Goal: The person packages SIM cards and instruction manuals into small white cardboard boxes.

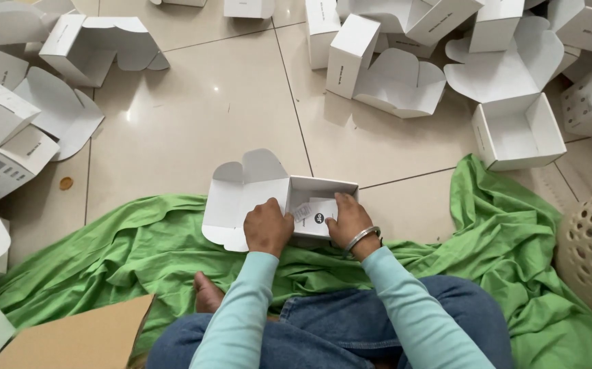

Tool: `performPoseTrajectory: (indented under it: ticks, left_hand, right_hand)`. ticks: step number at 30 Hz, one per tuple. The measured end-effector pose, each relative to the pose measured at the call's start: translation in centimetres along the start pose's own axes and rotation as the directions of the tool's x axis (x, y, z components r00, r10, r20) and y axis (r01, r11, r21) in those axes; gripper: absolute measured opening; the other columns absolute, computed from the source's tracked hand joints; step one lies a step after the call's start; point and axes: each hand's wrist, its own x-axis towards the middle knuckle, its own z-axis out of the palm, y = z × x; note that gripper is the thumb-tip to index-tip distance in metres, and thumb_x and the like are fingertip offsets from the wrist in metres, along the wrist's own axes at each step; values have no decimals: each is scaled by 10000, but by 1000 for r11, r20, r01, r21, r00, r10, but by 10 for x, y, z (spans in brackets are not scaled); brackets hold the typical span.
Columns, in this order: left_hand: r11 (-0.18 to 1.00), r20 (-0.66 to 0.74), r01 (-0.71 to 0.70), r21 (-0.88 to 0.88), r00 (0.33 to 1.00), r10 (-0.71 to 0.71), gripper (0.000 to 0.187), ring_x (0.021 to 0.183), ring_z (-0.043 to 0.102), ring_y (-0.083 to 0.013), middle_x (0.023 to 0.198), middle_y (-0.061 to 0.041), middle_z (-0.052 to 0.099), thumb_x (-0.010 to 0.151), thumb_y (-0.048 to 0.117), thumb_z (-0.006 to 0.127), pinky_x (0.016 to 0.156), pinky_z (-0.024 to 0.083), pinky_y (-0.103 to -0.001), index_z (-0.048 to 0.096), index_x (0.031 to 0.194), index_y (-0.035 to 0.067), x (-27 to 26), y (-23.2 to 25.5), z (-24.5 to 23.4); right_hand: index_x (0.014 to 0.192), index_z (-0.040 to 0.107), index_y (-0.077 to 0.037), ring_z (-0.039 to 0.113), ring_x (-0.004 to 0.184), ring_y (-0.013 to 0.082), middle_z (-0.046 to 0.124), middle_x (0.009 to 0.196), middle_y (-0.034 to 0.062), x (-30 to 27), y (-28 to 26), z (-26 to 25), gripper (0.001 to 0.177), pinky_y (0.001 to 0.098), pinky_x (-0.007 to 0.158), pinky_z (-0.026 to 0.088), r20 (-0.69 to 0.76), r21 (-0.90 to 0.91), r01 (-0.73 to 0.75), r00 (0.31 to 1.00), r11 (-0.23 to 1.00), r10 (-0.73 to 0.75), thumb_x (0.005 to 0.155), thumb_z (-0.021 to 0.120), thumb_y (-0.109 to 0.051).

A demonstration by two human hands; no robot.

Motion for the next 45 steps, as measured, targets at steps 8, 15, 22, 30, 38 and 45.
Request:
performPoseTrajectory:
  ticks: [8,15,22,30,38,45]
  left_hand:
    - [997,-46,-52,-54,998,50,280,811,734,-399,858,-227,736,829,293,727,766,601,-465,691,872,19,-1,22,-7]
    - [999,233,-3,-49,972,15,308,902,732,-399,957,-257,738,801,273,747,845,602,-442,733,910,-15,-6,8,12]
    - [998,246,57,-37,968,-47,503,962,715,-391,999,-231,732,837,488,764,850,585,-476,727,953,0,-16,15,-26]
    - [995,-32,-27,-91,999,24,399,981,718,-359,1066,-165,734,834,351,740,835,585,-476,711,1105,59,9,2,6]
    - [995,333,-62,-78,939,85,393,977,726,-333,1028,-183,767,785,402,811,907,571,-420,775,974,59,-7,-12,-16]
    - [981,390,-171,94,913,121,298,919,741,-355,919,-210,764,752,283,803,862,594,-422,776,883,16,-27,-24,-15]
  right_hand:
    - [1485,442,52,389,1399,473,383,1529,334,4,2,-7,794,455,1119,367,-276,41,156,951,987,-139,800,767,-184]
    - [1438,495,-16,540,1317,389,527,1462,220,6,3,-7,729,407,1107,455,61,149,-86,995,985,78,805,779,-242]
    - [1346,653,-72,652,1218,361,681,1323,186,-5,-6,-26,548,410,1068,508,59,85,-129,991,988,124,858,741,-306]
    - [1216,737,-205,687,1037,337,740,1165,104,-22,-34,-32,472,443,907,549,361,-69,227,913,972,-188,756,772,-303]
    - [1074,805,-262,711,991,310,772,1042,73,-27,-30,-20,294,456,889,559,229,-130,308,934,942,-274,847,636,-184]
    - [1172,750,-247,651,1129,281,728,1152,43,-67,-45,-22,331,495,1007,477,374,-150,319,894,936,-245,841,725,-258]
